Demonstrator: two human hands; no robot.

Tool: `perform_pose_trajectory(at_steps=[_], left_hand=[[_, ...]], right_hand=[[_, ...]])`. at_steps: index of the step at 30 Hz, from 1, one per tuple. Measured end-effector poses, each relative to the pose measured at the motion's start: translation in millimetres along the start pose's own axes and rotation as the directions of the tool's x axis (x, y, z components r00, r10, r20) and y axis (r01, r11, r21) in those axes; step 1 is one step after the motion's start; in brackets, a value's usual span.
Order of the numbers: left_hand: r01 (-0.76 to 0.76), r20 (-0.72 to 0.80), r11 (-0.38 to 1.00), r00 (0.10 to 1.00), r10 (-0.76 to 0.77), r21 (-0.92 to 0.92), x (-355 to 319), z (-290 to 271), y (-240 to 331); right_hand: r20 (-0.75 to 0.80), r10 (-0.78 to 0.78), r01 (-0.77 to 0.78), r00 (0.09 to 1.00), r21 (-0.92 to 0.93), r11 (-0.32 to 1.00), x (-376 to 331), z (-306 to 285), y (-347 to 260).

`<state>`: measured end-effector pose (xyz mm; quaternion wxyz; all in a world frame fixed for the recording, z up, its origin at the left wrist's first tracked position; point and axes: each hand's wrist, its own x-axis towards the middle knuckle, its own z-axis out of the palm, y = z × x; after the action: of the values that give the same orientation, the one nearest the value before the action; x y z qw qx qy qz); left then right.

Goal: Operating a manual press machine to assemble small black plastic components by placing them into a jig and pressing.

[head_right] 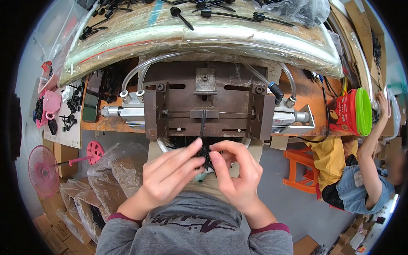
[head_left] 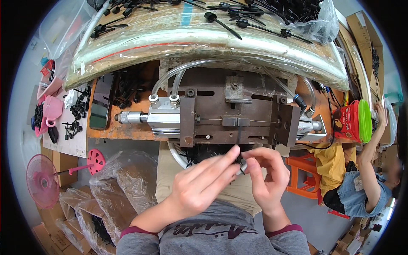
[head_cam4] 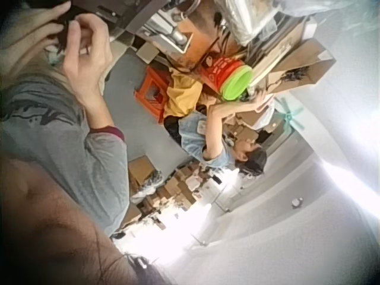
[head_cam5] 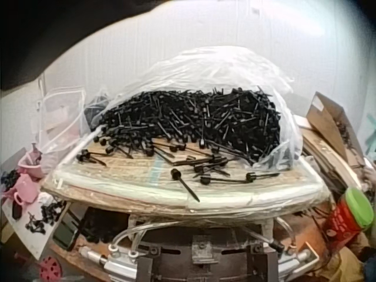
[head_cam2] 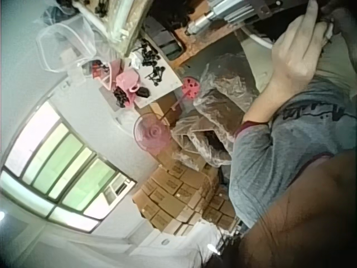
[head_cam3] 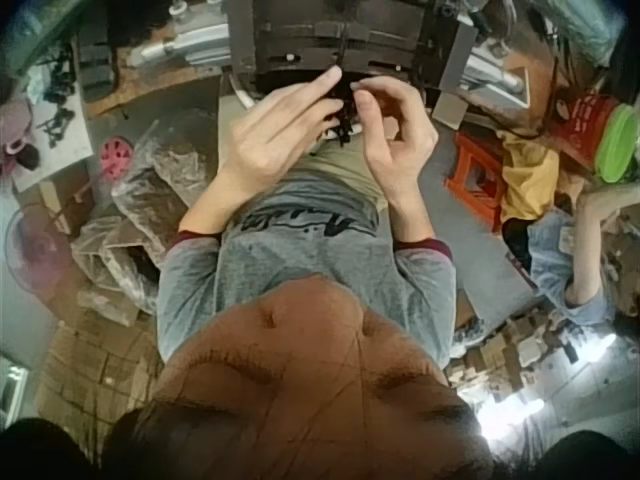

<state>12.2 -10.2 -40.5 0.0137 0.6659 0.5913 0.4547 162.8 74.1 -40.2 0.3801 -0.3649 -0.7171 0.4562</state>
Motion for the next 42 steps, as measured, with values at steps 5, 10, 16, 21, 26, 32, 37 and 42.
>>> perform_pose_trajectory(at_steps=[5,10,16,21,26,32,37,42], left_hand=[[0.002,0.029,0.970,1.000,-0.009,0.242,6,20,-10],[-0.008,0.080,0.932,0.997,-0.022,0.363,15,21,-12],[-0.024,0.063,0.938,0.998,0.002,0.345,24,25,-7],[0.012,0.076,0.920,0.996,-0.045,0.391,21,26,-12],[0.014,0.075,0.930,0.996,-0.044,0.368,18,20,-10],[0.016,0.073,0.946,0.996,-0.042,0.323,11,22,-11],[0.027,0.125,0.985,0.991,-0.049,0.173,1,-2,5],[0.013,0.378,0.989,0.925,0.045,-0.149,-32,4,3]], right_hand=[[0.025,-0.266,0.264,0.964,-0.238,0.935,-9,-8,5],[0.145,-0.489,0.509,0.860,-0.211,0.834,-15,-15,-11],[-0.103,-0.574,0.583,0.812,0.118,0.804,-10,-8,-49],[-0.122,-0.598,0.456,0.792,-0.535,0.712,57,-65,-31],[0.156,-0.319,0.283,0.935,-0.870,0.404,114,-105,-8],[0.083,-0.556,0.402,0.827,-0.780,0.480,79,-94,-17],[0.103,-0.827,0.763,0.553,-0.462,0.453,20,-16,7],[0.147,-0.941,0.914,0.305,-0.323,0.245,-15,27,41]])
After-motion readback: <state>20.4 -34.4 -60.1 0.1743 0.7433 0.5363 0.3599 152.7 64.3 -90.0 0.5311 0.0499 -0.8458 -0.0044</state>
